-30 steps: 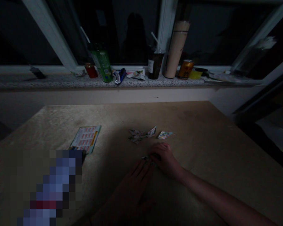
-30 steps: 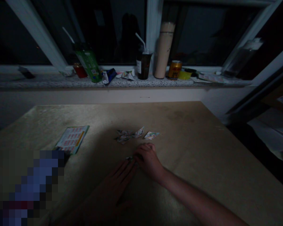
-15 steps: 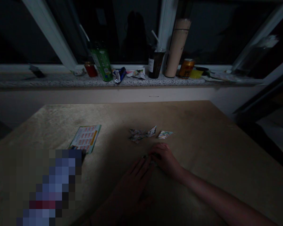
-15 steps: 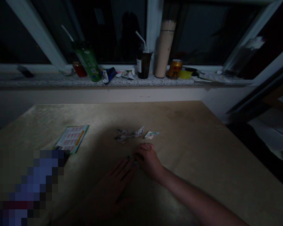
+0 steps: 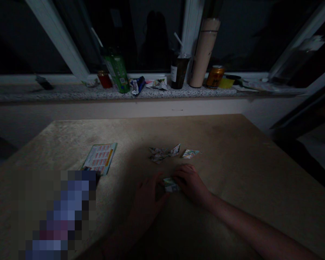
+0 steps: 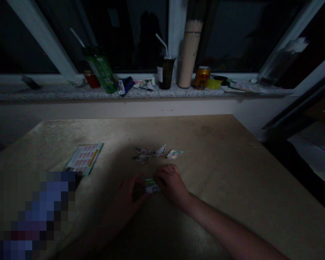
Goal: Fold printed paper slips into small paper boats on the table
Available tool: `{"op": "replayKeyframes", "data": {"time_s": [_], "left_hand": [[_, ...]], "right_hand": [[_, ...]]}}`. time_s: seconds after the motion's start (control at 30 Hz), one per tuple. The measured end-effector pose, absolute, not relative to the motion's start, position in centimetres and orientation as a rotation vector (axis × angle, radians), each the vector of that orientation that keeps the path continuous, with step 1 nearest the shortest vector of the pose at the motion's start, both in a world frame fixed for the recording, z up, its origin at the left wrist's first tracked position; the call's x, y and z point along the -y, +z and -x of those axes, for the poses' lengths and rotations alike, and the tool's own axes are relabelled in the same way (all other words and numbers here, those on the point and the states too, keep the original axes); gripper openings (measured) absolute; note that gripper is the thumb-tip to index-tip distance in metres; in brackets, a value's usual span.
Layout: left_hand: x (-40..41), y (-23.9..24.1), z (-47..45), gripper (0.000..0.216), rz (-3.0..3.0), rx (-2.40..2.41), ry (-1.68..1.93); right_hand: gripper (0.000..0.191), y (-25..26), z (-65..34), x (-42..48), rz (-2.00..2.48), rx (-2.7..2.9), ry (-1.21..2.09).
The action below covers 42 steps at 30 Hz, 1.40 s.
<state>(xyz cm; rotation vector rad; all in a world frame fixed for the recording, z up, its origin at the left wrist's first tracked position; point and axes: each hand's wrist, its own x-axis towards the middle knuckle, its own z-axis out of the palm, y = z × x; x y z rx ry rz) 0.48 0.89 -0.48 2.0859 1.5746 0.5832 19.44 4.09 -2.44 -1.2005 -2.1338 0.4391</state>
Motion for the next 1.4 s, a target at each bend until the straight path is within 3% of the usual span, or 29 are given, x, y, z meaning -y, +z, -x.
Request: {"op": "replayKeyframes", "data": {"time_s": [0.27, 0.8, 1.13, 1.4], "left_hand": [[-1.2, -0.9, -0.1, 0.029, -1.916, -1.497, 0.619], [-0.5, -0.2, -0.5, 0.027, -2.453, -1.476, 0.374], [2.4, -1.5, -0.6, 0.066, -2.754, -1.238, 0.284], [2.4, -1.6, -0.8, 0.072, -2.667, -1.243, 0.253]], "right_hand": [[0.013, -2.2, -19.3, -3.7, 1.216, 2.187, 0.387], [0.011, -2.0, -18.9, -4.0, 1.235, 2.306, 0.162], [0.013, -2.2, -19.1, -4.2, 1.18, 2.256, 0.186], [0.013, -2.3, -19.0, -4.0, 1.165, 2.259, 0.161]]}}
